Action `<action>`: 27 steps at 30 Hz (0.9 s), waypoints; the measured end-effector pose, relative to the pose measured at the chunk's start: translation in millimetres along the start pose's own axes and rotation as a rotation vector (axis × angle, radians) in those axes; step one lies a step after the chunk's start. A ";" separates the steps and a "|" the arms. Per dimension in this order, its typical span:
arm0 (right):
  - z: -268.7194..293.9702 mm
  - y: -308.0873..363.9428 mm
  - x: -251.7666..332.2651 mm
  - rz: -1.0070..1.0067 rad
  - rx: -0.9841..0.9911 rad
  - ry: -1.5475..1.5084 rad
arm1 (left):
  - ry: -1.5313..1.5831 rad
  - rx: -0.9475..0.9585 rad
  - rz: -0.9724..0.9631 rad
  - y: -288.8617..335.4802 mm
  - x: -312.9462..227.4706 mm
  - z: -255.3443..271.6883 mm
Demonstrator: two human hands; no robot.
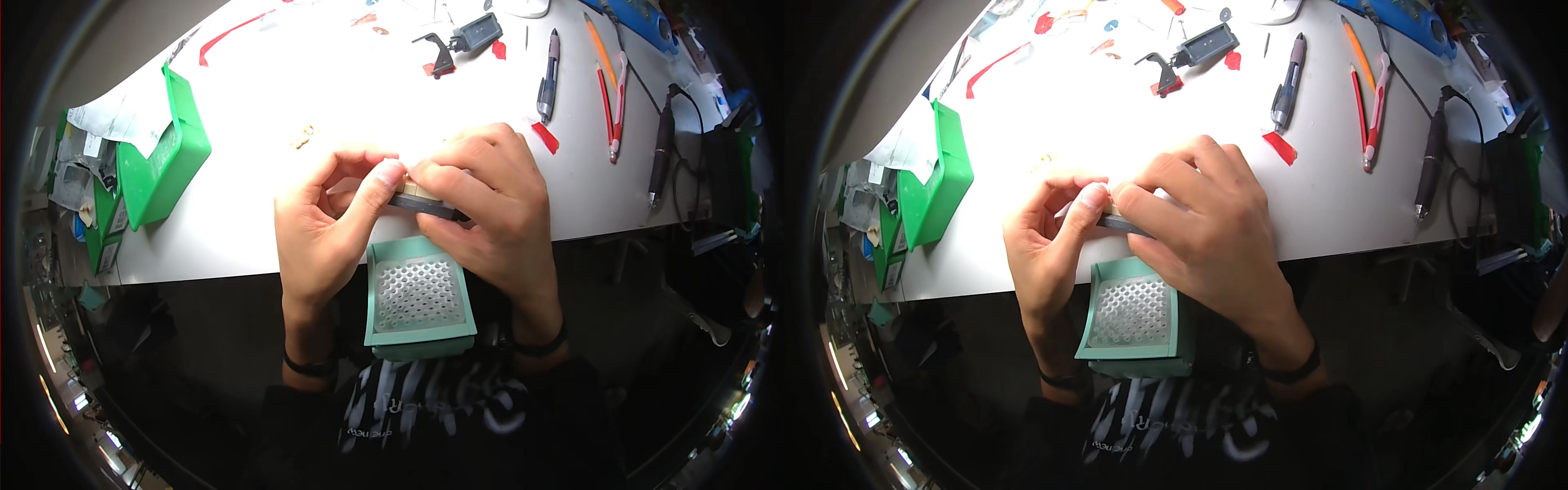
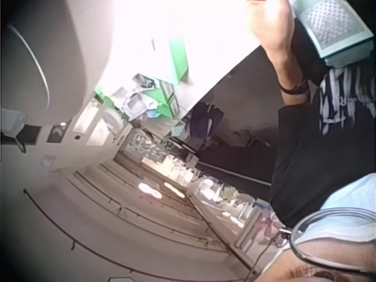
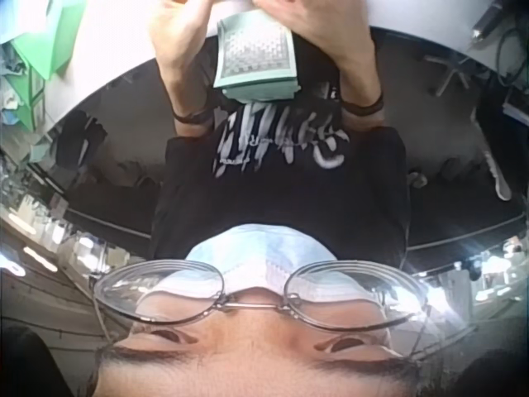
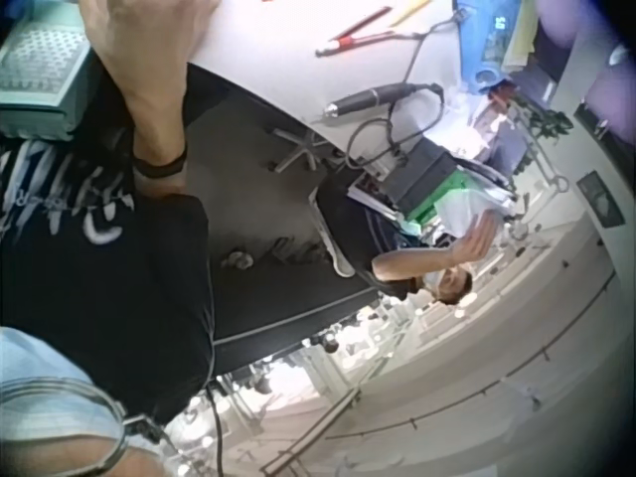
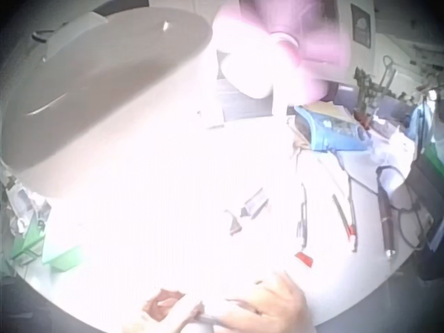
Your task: Using a rotary tool to polish or refine dental crowns on a plaster dental model.
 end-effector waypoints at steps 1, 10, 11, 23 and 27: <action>0.9 0.0 0.0 -0.002 0.000 0.001 | 0.000 0.002 0.001 0.8 -0.8 -0.6; 5.0 0.9 -12.0 -0.123 -0.089 -0.055 | -0.132 0.101 -0.141 -3.8 -1.7 -7.1; 4.8 0.2 -12.1 -0.133 -0.078 -0.060 | -0.132 0.102 -0.143 -4.0 -2.1 -6.3; 5.6 -3.6 -8.0 -0.041 -0.046 0.004 | -0.144 0.113 -0.134 -1.3 -6.3 -8.5; 4.9 -3.5 -11.6 -0.148 -0.046 0.012 | -0.103 0.079 -0.295 -0.7 -4.7 -1.9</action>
Point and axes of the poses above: each hand's wrist, its own y-axis away from the middle knuckle, its own z-axis out of the back of the hand, x = y × z, the point moved 8 cm from there along -y, towards the middle knuckle, and after that the axes turned 10 degrees about z, right-handed, at the moved point
